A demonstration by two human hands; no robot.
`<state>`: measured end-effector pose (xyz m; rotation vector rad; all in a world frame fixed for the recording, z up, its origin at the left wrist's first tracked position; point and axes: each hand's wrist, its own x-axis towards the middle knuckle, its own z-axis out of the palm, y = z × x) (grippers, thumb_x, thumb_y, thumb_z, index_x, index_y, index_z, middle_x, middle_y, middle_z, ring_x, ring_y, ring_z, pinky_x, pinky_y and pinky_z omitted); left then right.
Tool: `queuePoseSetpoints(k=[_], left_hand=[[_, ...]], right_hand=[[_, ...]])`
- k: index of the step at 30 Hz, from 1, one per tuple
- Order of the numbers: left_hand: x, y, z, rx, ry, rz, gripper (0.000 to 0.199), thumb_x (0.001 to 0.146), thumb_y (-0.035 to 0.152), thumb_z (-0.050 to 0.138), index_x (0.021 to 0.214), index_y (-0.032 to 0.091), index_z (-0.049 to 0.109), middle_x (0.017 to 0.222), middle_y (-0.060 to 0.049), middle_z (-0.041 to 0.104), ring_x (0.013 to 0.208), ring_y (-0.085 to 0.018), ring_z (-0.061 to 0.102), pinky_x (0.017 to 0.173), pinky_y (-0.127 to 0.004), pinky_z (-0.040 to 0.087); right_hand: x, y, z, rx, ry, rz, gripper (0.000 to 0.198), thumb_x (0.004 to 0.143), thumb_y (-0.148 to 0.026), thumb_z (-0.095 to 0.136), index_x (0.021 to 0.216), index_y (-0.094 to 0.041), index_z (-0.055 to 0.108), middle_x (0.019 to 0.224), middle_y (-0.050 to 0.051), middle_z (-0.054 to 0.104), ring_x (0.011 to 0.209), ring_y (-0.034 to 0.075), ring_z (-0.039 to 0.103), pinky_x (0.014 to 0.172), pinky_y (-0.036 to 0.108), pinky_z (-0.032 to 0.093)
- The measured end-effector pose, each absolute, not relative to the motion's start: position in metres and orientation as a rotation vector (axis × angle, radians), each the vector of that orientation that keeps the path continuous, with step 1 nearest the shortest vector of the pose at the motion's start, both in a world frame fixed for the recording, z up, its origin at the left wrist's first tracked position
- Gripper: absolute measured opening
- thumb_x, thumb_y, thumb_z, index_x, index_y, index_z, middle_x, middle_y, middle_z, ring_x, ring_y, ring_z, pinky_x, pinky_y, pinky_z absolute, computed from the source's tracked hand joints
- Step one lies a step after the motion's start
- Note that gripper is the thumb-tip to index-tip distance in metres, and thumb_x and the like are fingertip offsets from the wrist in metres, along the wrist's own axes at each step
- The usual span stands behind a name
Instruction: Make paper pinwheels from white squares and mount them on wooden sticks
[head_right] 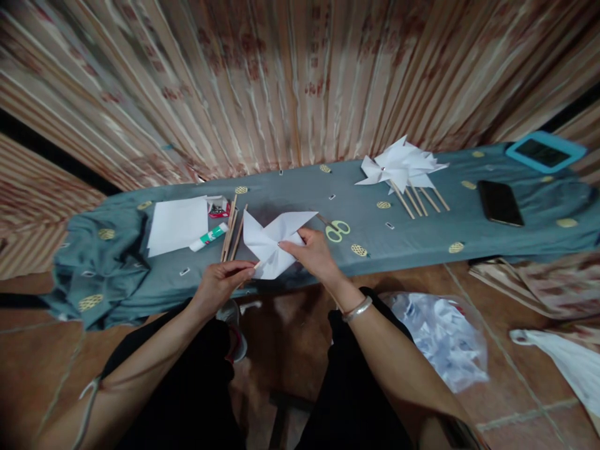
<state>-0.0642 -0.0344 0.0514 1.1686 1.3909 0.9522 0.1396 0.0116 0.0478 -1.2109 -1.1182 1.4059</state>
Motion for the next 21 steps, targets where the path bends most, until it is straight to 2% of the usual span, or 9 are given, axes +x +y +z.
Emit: queuePoseSetpoints(k=[2, 7, 14, 21], left_hand=[[-0.065, -0.036, 0.056, 1.168, 1.404, 0.916, 0.021, 0.06, 0.033, 0.076, 0.073, 0.015, 0.078, 0.056, -0.001, 0.065, 0.049, -0.009, 0.045, 0.049, -0.022, 0.037], [-0.065, -0.04, 0.064, 1.101, 1.396, 0.834, 0.021, 0.057, 0.034, 0.077, 0.067, 0.015, 0.075, 0.052, 0.001, 0.06, 0.047, -0.008, 0.044, 0.047, -0.021, 0.033], [-0.064, -0.044, 0.061, 0.933, 1.285, 0.745, 0.031, 0.055, 0.04, 0.081, 0.067, 0.014, 0.067, 0.054, 0.003, 0.058, 0.043, -0.006, 0.043, 0.042, -0.019, 0.03], [-0.061, -0.047, 0.059, 0.74, 1.186, 0.731, 0.034, 0.053, 0.038, 0.085, 0.066, 0.014, 0.065, 0.055, 0.004, 0.057, 0.043, -0.005, 0.046, 0.042, -0.017, 0.033]], right_hand=[[0.14, 0.011, 0.047, -1.203, -1.113, 1.425, 0.027, 0.054, -0.033, 0.08, 0.073, -0.016, 0.07, 0.069, 0.0, 0.07, 0.058, 0.012, 0.056, 0.056, 0.025, 0.043], [0.141, 0.007, 0.044, -1.225, -1.121, 1.479, 0.028, 0.055, -0.034, 0.081, 0.073, -0.016, 0.069, 0.068, 0.0, 0.07, 0.057, 0.012, 0.056, 0.056, 0.025, 0.043], [0.139, 0.006, 0.041, -1.259, -1.069, 1.532, 0.032, 0.05, -0.035, 0.084, 0.069, -0.016, 0.069, 0.063, -0.002, 0.068, 0.053, 0.011, 0.054, 0.054, 0.025, 0.042], [0.139, 0.006, 0.046, -1.234, -0.939, 1.632, 0.033, 0.046, -0.033, 0.086, 0.07, -0.015, 0.071, 0.062, -0.002, 0.069, 0.052, 0.01, 0.055, 0.053, 0.023, 0.041]])
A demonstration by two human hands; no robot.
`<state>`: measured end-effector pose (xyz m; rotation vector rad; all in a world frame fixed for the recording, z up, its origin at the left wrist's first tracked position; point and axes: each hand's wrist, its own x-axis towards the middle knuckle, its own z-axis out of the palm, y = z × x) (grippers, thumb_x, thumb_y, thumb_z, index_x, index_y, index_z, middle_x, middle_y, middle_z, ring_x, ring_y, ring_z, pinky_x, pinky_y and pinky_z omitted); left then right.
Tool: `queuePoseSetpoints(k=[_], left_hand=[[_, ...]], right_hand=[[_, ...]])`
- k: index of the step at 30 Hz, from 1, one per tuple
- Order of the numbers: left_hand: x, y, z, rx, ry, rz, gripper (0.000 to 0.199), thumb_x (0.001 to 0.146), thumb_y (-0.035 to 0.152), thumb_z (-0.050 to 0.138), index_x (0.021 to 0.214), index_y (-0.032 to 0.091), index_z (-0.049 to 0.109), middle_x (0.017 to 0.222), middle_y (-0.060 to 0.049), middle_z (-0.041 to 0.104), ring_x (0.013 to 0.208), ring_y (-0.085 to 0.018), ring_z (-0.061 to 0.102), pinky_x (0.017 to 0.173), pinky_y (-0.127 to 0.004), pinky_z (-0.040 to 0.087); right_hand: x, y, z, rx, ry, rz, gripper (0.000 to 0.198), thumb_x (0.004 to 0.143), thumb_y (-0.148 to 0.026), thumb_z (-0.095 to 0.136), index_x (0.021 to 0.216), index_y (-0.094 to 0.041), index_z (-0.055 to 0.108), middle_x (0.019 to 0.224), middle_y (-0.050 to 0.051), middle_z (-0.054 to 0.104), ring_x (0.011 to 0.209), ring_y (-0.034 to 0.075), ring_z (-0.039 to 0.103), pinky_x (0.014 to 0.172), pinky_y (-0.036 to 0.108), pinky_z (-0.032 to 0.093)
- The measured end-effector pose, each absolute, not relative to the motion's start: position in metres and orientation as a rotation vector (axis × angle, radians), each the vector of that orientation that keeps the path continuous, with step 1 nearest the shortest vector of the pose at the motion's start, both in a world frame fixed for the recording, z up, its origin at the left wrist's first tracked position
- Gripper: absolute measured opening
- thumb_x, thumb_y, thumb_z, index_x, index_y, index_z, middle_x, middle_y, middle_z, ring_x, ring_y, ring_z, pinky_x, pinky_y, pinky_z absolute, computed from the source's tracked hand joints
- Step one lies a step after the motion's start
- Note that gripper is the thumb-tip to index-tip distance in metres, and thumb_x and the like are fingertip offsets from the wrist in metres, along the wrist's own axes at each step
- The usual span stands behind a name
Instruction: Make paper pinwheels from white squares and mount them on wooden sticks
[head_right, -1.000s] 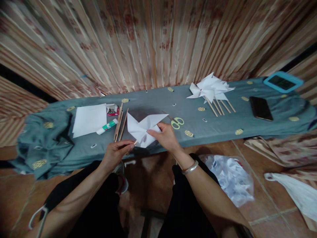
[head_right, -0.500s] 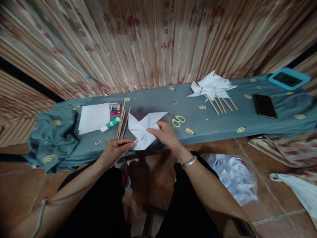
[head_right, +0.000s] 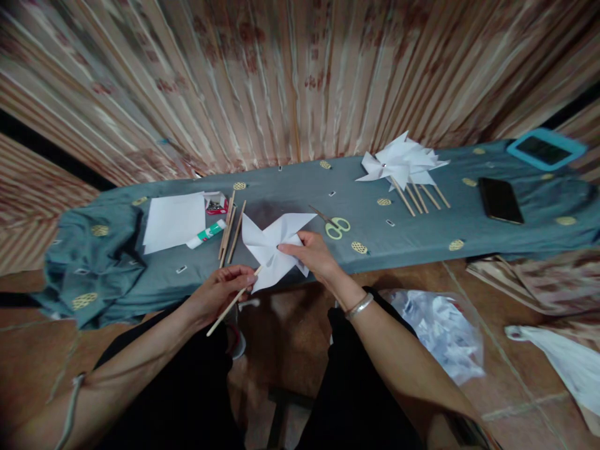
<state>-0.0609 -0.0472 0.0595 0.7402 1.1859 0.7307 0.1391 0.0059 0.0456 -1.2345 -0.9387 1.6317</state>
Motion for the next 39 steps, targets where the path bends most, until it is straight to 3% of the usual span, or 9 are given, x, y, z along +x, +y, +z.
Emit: queuePoseSetpoints(k=[13, 25, 33, 39], left_hand=[[-0.057, -0.049, 0.04, 0.735, 1.156, 0.878, 0.034, 0.054, 0.038, 0.085, 0.071, 0.014, 0.069, 0.048, 0.003, 0.058, 0.045, -0.006, 0.046, 0.047, -0.019, 0.033], [-0.055, -0.055, 0.047, 0.733, 1.171, 0.902, 0.037, 0.054, 0.043, 0.085, 0.074, 0.013, 0.072, 0.047, 0.004, 0.055, 0.044, -0.005, 0.04, 0.046, -0.019, 0.028], [-0.058, -0.06, 0.052, 0.685, 1.141, 0.902, 0.037, 0.051, 0.037, 0.089, 0.078, 0.014, 0.078, 0.06, -0.001, 0.065, 0.057, -0.007, 0.051, 0.055, -0.018, 0.038], [-0.063, -0.067, 0.045, 0.538, 1.082, 0.865, 0.043, 0.051, 0.034, 0.091, 0.088, 0.016, 0.079, 0.059, 0.0, 0.065, 0.053, -0.006, 0.052, 0.055, -0.017, 0.041]], right_hand=[[0.143, 0.007, 0.043, -1.181, -0.79, 1.8, 0.031, 0.049, -0.027, 0.088, 0.074, -0.016, 0.073, 0.069, 0.0, 0.074, 0.057, 0.011, 0.064, 0.06, 0.024, 0.051], [0.142, 0.007, 0.045, -1.156, -0.748, 1.834, 0.03, 0.049, -0.025, 0.088, 0.071, -0.014, 0.072, 0.064, 0.0, 0.073, 0.057, 0.01, 0.065, 0.06, 0.022, 0.052], [0.145, 0.01, 0.044, -1.157, -0.734, 1.811, 0.03, 0.048, -0.025, 0.089, 0.07, -0.015, 0.072, 0.068, 0.001, 0.074, 0.058, 0.011, 0.065, 0.062, 0.025, 0.053], [0.147, 0.01, 0.043, -1.154, -0.734, 1.857, 0.033, 0.048, -0.025, 0.089, 0.074, -0.015, 0.072, 0.069, 0.001, 0.074, 0.06, 0.011, 0.066, 0.063, 0.024, 0.053]])
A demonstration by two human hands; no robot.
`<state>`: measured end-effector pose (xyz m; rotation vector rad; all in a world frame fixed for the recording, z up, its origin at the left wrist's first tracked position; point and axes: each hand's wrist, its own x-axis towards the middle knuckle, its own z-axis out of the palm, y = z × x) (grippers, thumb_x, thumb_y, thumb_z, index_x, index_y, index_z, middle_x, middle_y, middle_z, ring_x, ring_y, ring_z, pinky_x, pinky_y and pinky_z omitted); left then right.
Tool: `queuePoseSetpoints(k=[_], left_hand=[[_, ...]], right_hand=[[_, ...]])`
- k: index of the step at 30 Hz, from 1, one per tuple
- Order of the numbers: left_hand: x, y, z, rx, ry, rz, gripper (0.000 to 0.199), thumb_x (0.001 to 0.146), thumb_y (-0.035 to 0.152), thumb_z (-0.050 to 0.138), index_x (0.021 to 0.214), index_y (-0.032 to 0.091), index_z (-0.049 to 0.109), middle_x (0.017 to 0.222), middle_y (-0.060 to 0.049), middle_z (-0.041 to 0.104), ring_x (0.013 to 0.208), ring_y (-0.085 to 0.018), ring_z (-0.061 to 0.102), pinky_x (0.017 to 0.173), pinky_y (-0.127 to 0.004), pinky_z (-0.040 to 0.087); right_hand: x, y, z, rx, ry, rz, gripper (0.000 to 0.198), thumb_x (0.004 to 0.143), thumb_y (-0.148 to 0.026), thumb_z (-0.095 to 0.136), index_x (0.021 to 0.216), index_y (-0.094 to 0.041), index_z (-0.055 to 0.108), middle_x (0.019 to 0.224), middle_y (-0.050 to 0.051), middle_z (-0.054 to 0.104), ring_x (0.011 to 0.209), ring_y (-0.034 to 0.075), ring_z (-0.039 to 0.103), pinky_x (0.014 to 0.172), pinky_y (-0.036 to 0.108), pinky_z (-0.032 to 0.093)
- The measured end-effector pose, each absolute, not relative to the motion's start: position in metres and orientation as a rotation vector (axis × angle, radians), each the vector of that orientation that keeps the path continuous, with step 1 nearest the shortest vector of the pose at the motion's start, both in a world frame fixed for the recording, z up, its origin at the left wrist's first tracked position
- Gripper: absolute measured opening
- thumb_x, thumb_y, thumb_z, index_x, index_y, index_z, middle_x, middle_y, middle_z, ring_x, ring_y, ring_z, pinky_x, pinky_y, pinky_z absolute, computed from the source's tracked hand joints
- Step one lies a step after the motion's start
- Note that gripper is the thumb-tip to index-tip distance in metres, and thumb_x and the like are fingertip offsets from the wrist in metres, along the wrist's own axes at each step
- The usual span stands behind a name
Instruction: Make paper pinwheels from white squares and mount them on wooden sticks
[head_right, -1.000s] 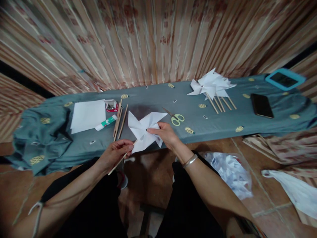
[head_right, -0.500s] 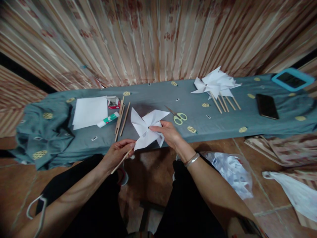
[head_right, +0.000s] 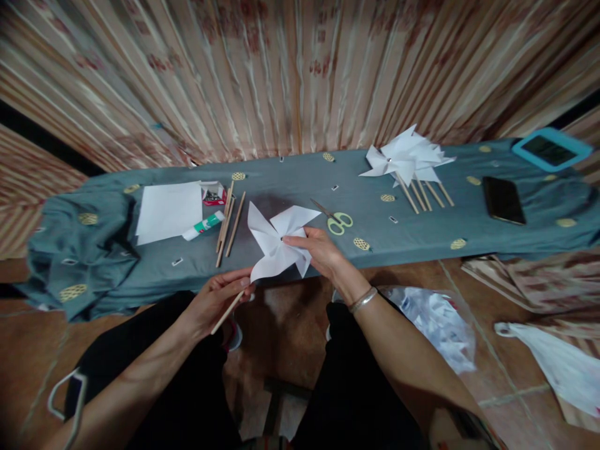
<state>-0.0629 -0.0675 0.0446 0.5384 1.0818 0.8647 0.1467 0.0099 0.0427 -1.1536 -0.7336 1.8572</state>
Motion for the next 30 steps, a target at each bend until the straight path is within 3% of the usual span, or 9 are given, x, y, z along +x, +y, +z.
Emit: queuePoseSetpoints(k=[4, 10, 16, 21, 30], left_hand=[[-0.06, -0.075, 0.041, 0.489, 1.042, 0.887, 0.041, 0.055, 0.032, 0.089, 0.089, 0.014, 0.077, 0.056, 0.001, 0.061, 0.051, -0.005, 0.05, 0.053, -0.016, 0.039], [-0.049, -0.091, 0.031, 0.405, 0.96, 0.937, 0.028, 0.058, 0.032, 0.088, 0.071, 0.013, 0.072, 0.054, 0.003, 0.054, 0.049, -0.004, 0.045, 0.048, -0.016, 0.034], [-0.039, -0.097, 0.015, 0.396, 0.972, 1.016, 0.026, 0.061, 0.033, 0.086, 0.069, 0.013, 0.07, 0.055, 0.003, 0.054, 0.051, -0.004, 0.044, 0.051, -0.016, 0.034], [-0.033, -0.099, 0.002, 0.329, 0.985, 1.037, 0.03, 0.062, 0.033, 0.085, 0.083, 0.013, 0.075, 0.054, 0.004, 0.055, 0.05, -0.003, 0.043, 0.05, -0.015, 0.032], [-0.019, -0.096, -0.004, 0.108, 0.974, 1.069, 0.05, 0.053, 0.029, 0.09, 0.099, 0.016, 0.076, 0.059, 0.001, 0.063, 0.05, -0.002, 0.048, 0.052, -0.013, 0.036]], right_hand=[[0.146, 0.01, 0.045, -1.155, -0.714, 1.904, 0.038, 0.046, -0.024, 0.09, 0.078, -0.014, 0.073, 0.068, 0.0, 0.074, 0.058, 0.011, 0.065, 0.062, 0.023, 0.053], [0.144, 0.01, 0.045, -1.136, -0.751, 1.946, 0.039, 0.047, -0.024, 0.089, 0.081, -0.014, 0.072, 0.07, 0.0, 0.074, 0.06, 0.011, 0.065, 0.064, 0.024, 0.051], [0.14, 0.012, 0.038, -1.225, -0.881, 1.869, 0.037, 0.046, -0.029, 0.089, 0.074, -0.015, 0.07, 0.069, 0.0, 0.073, 0.06, 0.011, 0.063, 0.063, 0.025, 0.049], [0.138, 0.019, 0.03, -1.376, -1.096, 1.708, 0.038, 0.042, -0.032, 0.088, 0.071, -0.015, 0.069, 0.068, -0.001, 0.071, 0.059, 0.012, 0.059, 0.06, 0.025, 0.047], [0.144, 0.036, 0.023, -1.517, -1.751, 1.332, 0.024, 0.062, -0.032, 0.071, 0.078, -0.014, 0.074, 0.074, 0.003, 0.072, 0.07, 0.018, 0.062, 0.059, 0.025, 0.045]])
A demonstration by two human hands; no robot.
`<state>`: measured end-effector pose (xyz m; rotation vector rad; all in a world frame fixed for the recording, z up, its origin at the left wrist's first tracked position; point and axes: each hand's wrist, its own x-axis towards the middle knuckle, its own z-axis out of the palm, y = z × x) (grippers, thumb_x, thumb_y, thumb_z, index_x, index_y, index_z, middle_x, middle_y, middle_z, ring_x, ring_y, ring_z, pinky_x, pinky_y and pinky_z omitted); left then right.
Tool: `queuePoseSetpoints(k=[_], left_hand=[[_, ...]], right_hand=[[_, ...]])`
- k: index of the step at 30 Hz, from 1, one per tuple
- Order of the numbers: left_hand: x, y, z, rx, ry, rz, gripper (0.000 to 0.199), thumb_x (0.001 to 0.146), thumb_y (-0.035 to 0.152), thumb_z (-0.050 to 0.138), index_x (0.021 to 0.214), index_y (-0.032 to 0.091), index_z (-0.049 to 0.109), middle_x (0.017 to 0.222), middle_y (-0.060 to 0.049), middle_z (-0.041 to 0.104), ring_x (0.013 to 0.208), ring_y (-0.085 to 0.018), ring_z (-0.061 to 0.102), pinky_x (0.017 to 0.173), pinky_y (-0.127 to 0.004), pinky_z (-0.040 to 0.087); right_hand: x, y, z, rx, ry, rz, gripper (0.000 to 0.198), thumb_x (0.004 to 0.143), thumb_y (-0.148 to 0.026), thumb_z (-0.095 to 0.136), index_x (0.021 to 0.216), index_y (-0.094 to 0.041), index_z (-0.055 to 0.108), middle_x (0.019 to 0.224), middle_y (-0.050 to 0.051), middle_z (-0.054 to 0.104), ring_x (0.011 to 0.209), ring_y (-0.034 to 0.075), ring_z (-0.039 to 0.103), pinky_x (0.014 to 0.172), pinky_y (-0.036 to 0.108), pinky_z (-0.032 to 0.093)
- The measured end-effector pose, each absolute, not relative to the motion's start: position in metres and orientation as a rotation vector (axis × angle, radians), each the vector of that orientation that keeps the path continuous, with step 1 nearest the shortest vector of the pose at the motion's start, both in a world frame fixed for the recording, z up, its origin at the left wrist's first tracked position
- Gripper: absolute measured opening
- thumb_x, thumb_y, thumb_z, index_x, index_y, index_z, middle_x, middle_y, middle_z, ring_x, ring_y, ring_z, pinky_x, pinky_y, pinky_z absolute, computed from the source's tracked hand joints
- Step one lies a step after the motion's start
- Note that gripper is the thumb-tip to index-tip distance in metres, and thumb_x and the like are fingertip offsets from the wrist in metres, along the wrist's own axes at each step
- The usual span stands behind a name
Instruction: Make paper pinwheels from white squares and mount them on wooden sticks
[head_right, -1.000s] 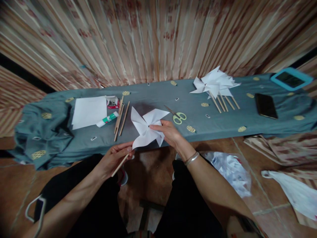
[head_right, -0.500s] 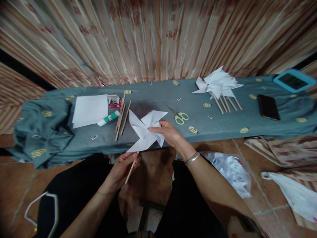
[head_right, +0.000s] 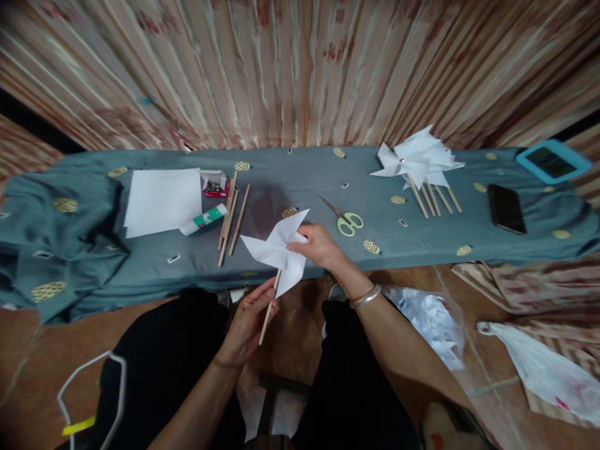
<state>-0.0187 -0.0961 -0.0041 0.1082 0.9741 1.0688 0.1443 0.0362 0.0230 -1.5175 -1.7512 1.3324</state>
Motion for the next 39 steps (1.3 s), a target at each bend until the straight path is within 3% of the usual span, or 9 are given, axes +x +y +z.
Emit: queuePoseSetpoints(k=[7, 19, 29, 39], left_hand=[[-0.011, -0.097, -0.008, 0.114, 0.983, 1.112, 0.046, 0.056, 0.029, 0.088, 0.099, 0.015, 0.077, 0.061, 0.001, 0.064, 0.054, -0.003, 0.047, 0.055, -0.014, 0.037], [-0.008, -0.096, -0.01, 0.057, 0.954, 1.129, 0.048, 0.048, 0.031, 0.091, 0.093, 0.018, 0.078, 0.06, 0.002, 0.066, 0.052, -0.003, 0.051, 0.054, -0.015, 0.039], [-0.006, -0.102, -0.012, 0.023, 0.929, 1.107, 0.044, 0.048, 0.035, 0.091, 0.08, 0.011, 0.075, 0.067, -0.002, 0.069, 0.054, -0.004, 0.054, 0.056, -0.016, 0.043], [-0.006, -0.105, -0.01, 0.091, 0.991, 1.08, 0.047, 0.051, 0.038, 0.089, 0.087, 0.011, 0.075, 0.066, -0.003, 0.068, 0.055, -0.007, 0.053, 0.054, -0.02, 0.04]], right_hand=[[0.141, 0.04, 0.032, -1.607, -2.034, 1.171, 0.024, 0.07, -0.027, 0.067, 0.088, -0.014, 0.076, 0.074, 0.002, 0.073, 0.076, 0.021, 0.066, 0.061, 0.024, 0.046], [0.126, 0.052, 0.058, -1.853, -2.375, 0.953, 0.026, 0.073, -0.029, 0.069, 0.097, -0.019, 0.075, 0.089, 0.002, 0.074, 0.085, 0.021, 0.067, 0.068, 0.024, 0.042], [0.119, 0.078, 0.067, -1.853, -2.621, 0.971, 0.018, 0.067, -0.029, 0.076, 0.078, -0.016, 0.074, 0.071, 0.0, 0.066, 0.066, 0.013, 0.056, 0.056, 0.022, 0.033], [0.129, 0.089, 0.058, -1.724, -2.555, 1.225, 0.018, 0.066, -0.032, 0.074, 0.073, -0.015, 0.072, 0.064, -0.003, 0.062, 0.06, 0.01, 0.05, 0.054, 0.022, 0.032]])
